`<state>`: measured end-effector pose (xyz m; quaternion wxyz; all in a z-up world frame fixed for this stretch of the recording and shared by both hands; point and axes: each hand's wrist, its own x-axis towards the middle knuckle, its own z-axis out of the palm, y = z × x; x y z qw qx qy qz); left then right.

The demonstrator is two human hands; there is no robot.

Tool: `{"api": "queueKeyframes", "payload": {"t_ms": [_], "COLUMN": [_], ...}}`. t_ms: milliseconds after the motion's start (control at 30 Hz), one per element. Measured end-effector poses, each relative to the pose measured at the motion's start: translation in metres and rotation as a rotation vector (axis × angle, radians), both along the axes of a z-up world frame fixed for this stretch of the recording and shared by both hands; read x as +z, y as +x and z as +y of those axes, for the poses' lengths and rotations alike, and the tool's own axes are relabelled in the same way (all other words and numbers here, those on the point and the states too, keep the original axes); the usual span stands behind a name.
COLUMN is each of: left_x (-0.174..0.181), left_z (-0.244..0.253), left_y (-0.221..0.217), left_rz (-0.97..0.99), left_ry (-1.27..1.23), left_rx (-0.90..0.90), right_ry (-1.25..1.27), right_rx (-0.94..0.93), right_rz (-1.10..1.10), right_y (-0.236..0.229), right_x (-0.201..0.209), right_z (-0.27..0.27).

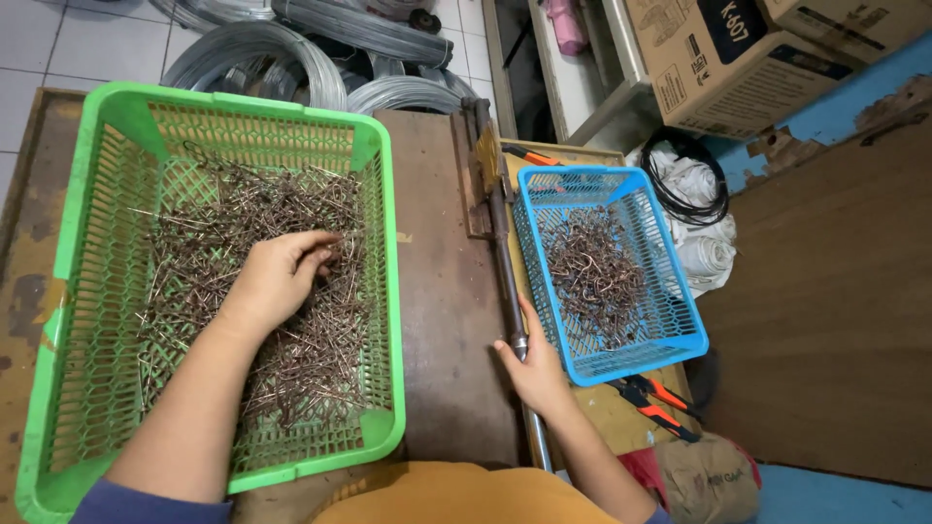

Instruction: Manually bending straight metal rods into hooks using a specialized bending jig and lever at a workshop station.

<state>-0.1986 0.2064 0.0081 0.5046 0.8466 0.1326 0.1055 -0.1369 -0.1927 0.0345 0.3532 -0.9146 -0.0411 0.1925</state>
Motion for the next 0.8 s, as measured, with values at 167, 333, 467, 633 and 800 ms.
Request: {"api": "queueKeyframes", "payload": {"t_ms": [167, 333, 467, 633, 800], "left_x": [-0.004, -0.015, -0.016, -0.030, -0.017], "left_z": [-0.001, -0.004, -0.006, -0.010, -0.020], "left_y": [0.003, 0.001, 0.002, 0.005, 0.006], "left_rz": [-0.019, -0.038, -0.130, -0.125, -0.245], "left_ry": [-0.185, -0.344, -0.030, -0.025, -0.002], "left_rx": [0.007, 0.016, 0.034, 0.073, 0.074], "right_ry": [-0.020, -0.032, -0.055, -0.047, -0.093], "right_rx": [0.007, 0.025, 0.026, 0.006, 0.094], "right_rz": [-0.012, -0.020, -0.025, -0.039, -0.035], "right_y": [0.000, -0.003, -0.001, -0.003, -0.011], "right_x": [0.005, 0.008, 0.004, 0.007, 0.038], "right_z": [0.003, 0.004, 0.003, 0.005, 0.014]}}
